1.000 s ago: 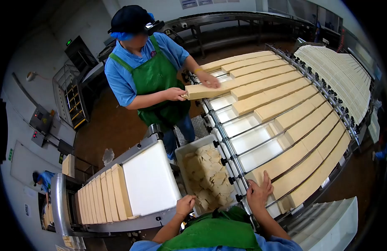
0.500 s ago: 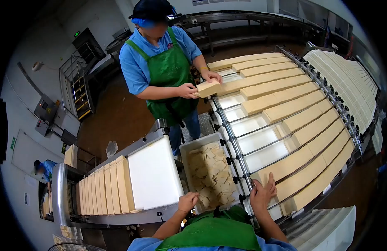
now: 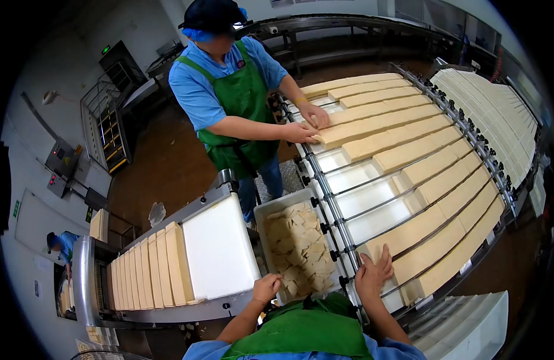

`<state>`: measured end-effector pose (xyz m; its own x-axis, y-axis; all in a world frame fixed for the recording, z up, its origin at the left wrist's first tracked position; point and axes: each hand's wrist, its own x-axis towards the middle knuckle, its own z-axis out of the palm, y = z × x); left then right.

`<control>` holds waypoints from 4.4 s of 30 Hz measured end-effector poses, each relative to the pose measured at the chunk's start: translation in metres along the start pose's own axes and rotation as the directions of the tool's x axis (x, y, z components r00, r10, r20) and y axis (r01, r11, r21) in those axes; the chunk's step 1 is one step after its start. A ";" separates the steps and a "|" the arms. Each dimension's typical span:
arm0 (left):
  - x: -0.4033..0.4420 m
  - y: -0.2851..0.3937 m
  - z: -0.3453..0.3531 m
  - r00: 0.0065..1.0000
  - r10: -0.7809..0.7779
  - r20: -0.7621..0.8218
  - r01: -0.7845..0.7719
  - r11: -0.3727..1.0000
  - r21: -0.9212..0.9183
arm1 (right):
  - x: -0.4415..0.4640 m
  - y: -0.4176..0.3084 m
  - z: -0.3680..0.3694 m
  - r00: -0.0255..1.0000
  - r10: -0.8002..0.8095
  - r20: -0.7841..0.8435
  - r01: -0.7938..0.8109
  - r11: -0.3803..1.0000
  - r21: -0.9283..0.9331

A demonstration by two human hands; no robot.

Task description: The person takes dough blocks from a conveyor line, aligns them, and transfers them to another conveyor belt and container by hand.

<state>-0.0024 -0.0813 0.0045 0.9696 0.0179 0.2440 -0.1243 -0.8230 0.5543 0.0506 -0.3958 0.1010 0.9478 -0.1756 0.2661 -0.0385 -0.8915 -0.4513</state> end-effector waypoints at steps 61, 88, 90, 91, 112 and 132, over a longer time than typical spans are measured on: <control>-0.045 -0.009 -0.117 0.876 -0.152 -0.458 0.121 0.988 -0.096 | -0.021 -0.091 0.054 0.834 -0.550 0.054 0.538 0.830 0.147; -0.131 -0.197 -0.208 0.482 -0.852 -0.206 0.872 0.489 0.016 | -0.090 -0.485 0.305 0.489 -0.722 0.490 0.686 0.665 0.295; -0.131 -0.200 -0.206 0.479 -0.858 -0.183 0.878 0.466 0.111 | -0.086 -0.526 0.319 0.497 -0.685 0.532 0.695 0.682 0.229; -0.130 -0.200 -0.209 0.467 -0.873 -0.137 0.884 0.458 0.092 | -0.083 -0.546 0.325 0.511 -0.675 0.532 0.689 0.692 0.217; -0.045 -0.163 -0.192 0.777 -0.626 0.070 0.627 0.758 -0.178 | 0.037 -0.430 0.263 0.815 0.023 0.579 0.052 0.992 -0.114; 0.143 0.128 -0.067 0.964 0.150 0.222 -0.063 0.933 -0.355 | 0.185 0.033 -0.009 0.780 0.578 0.239 -0.485 0.800 -0.353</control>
<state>0.1059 -0.1455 0.1635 0.9624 -0.2318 0.1416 -0.2520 -0.5676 0.7838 0.2222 -0.4612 0.1432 0.7927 -0.5530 -0.2566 -0.6022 -0.7756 -0.1892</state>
